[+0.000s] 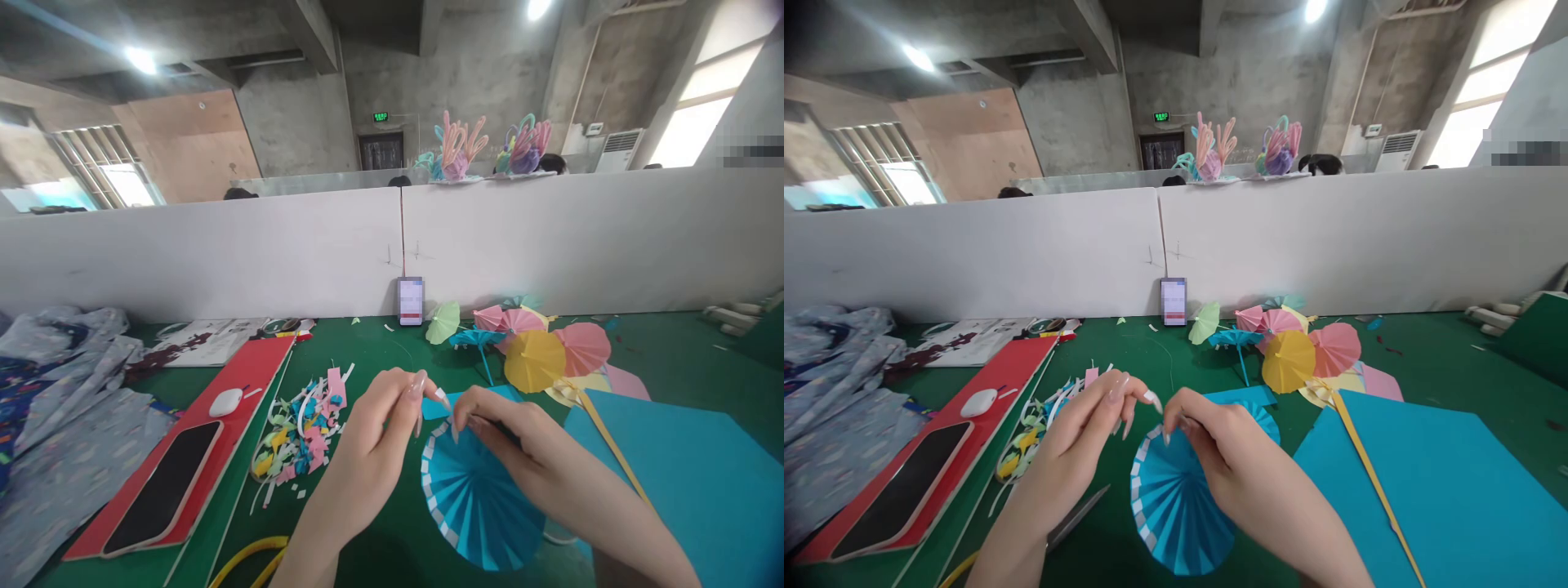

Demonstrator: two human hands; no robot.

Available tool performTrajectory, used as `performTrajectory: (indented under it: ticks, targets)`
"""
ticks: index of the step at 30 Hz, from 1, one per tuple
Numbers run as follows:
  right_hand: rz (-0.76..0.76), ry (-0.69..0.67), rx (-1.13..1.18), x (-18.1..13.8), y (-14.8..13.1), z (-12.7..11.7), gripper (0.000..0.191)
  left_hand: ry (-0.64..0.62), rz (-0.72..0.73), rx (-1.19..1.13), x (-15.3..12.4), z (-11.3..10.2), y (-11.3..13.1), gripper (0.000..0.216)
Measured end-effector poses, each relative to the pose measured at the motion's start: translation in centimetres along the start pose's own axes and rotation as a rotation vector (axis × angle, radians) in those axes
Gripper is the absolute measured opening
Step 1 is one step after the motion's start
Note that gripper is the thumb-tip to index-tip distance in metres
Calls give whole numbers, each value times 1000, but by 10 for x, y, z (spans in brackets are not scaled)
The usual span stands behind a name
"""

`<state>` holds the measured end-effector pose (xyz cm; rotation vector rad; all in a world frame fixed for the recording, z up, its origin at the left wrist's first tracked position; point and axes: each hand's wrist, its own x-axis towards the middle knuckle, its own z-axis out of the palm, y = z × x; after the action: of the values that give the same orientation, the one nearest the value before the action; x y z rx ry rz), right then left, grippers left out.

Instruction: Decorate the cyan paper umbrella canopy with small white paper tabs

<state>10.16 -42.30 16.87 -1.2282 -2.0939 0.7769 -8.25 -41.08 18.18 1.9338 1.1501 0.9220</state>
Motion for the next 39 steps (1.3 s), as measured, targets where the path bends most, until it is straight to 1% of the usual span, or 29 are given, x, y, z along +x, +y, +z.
performTrajectory:
  ticks: [2,5,7,9,12,15,18,21,26,31,36,38,39]
  targets:
    - [-11,5,50,1,0,1,28,-5,41,20,-2,-3,-1,31]
    - [-4,76,113,2,-2,2,29,-94,113,101,-5,-9,-6,35]
    - [4,104,190,3,-2,1,28,-153,159,201,-5,-13,-10,40]
    - [19,98,289,3,-3,0,28,-176,187,326,-5,-16,-14,48]
    - [67,94,382,2,-3,-3,29,-177,189,522,-5,-18,-16,55]
    - [113,89,385,1,-4,-5,28,-147,224,708,-7,-17,-18,57]
    - [97,79,366,2,-5,-5,27,-79,291,891,-10,-13,-19,56]
    - [71,75,329,6,-4,-4,29,-38,340,991,-13,-10,-21,57]
    - [79,61,276,11,1,-2,30,-35,346,1029,-14,-7,-24,59]
    - [81,38,251,9,0,-2,31,-71,314,1022,-16,-10,-24,57]
    - [88,39,262,6,-4,-2,29,-131,295,918,-18,-15,-19,59]
    - [106,50,267,5,-5,-2,28,-118,285,871,-18,-17,-16,59]
    - [114,54,270,4,-5,-1,28,-92,286,845,-18,-18,-15,56]
